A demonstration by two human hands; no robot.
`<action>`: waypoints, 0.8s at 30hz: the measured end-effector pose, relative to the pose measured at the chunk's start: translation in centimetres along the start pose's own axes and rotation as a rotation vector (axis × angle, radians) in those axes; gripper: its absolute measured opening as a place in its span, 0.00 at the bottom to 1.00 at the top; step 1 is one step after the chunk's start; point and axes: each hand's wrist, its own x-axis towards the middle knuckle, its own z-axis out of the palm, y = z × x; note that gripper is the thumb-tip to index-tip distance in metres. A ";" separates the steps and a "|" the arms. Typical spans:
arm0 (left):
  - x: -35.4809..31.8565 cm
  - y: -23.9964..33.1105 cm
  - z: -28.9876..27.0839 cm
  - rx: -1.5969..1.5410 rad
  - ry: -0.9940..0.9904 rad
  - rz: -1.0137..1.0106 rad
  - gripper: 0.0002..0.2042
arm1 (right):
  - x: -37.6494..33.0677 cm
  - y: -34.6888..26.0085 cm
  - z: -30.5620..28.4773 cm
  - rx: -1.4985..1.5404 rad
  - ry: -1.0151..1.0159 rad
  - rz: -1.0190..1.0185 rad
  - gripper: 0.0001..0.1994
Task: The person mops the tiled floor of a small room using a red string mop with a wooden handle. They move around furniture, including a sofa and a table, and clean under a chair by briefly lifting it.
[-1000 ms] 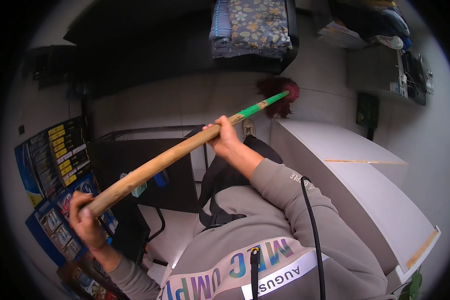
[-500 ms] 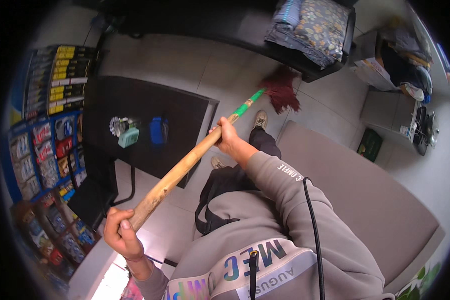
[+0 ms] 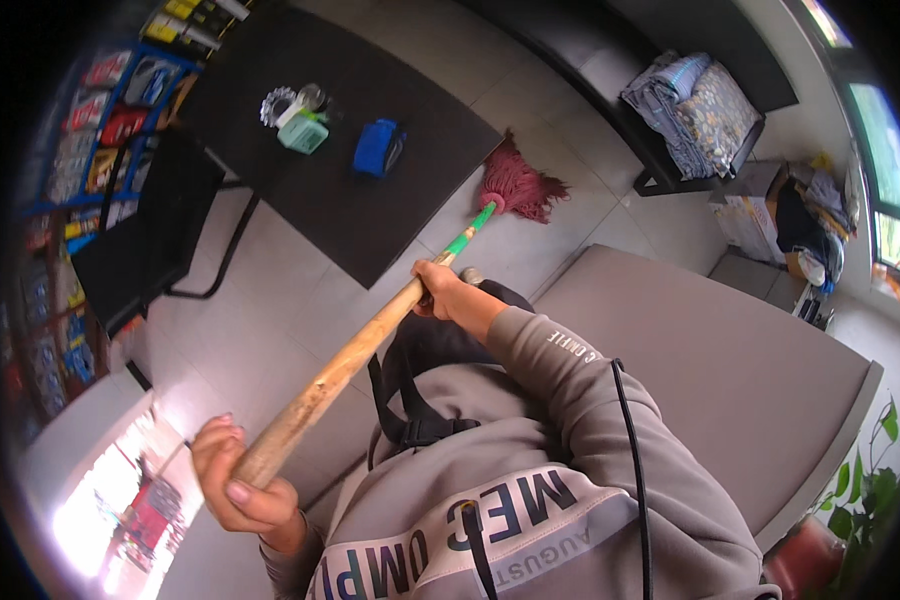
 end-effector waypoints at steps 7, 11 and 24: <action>-9.0 1.8 -4.4 -0.111 0.072 -0.286 0.15 | -0.4 8.4 -0.8 -0.070 -0.013 -0.032 0.14; -12.4 3.9 -5.1 -0.097 0.005 -0.435 0.13 | 0.2 10.9 -3.1 -0.110 -0.070 -0.059 0.14; -24.0 -0.1 -11.8 -0.117 -0.171 -0.596 0.10 | 6.4 21.4 -4.3 -0.258 0.061 -0.040 0.12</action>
